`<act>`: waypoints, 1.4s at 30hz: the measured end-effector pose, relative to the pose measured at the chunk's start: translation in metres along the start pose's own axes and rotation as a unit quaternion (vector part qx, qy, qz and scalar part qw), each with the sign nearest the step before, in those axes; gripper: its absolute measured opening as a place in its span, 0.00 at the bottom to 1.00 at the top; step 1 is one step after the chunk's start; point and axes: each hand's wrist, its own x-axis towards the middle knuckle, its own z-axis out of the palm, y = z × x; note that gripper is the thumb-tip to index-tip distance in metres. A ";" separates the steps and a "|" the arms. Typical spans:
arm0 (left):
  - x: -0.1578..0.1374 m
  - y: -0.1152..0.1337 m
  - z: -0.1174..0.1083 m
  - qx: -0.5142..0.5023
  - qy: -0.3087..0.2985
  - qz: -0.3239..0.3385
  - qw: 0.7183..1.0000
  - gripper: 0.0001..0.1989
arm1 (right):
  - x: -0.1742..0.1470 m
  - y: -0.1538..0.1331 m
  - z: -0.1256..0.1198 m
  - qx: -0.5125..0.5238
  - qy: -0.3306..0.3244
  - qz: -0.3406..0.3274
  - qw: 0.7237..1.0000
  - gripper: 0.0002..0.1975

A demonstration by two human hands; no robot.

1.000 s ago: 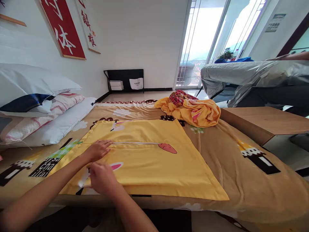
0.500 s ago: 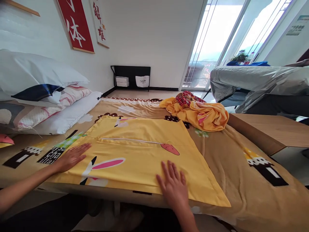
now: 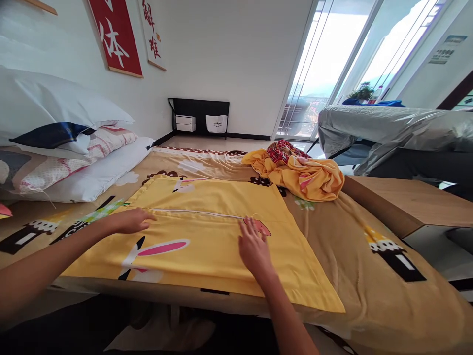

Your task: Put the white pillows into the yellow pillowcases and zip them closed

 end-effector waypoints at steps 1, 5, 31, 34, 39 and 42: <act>0.016 0.018 -0.012 0.004 -0.005 0.033 0.999 0.20 | 0.019 -0.027 -0.001 0.032 -0.010 -0.041 0.999 0.27; 0.068 0.079 -0.024 -0.019 0.050 0.071 0.996 0.25 | 0.085 -0.107 0.015 0.132 -0.046 -0.137 0.981 0.27; 0.240 -0.088 0.083 -0.050 0.107 -0.126 0.985 0.29 | 0.281 0.061 0.096 0.014 -0.049 -0.083 0.995 0.29; 0.243 -0.116 0.082 -0.048 0.107 -0.166 0.979 0.30 | 0.282 0.125 0.101 -0.019 -0.042 -0.035 0.998 0.29; 0.237 -0.140 0.087 -0.036 0.166 -0.244 0.955 0.29 | 0.263 0.207 0.106 -0.046 -0.016 0.050 0.998 0.31; 0.230 -0.138 0.088 -0.038 0.264 -0.245 0.932 0.26 | 0.248 0.228 0.105 -0.061 -0.007 0.089 0.994 0.33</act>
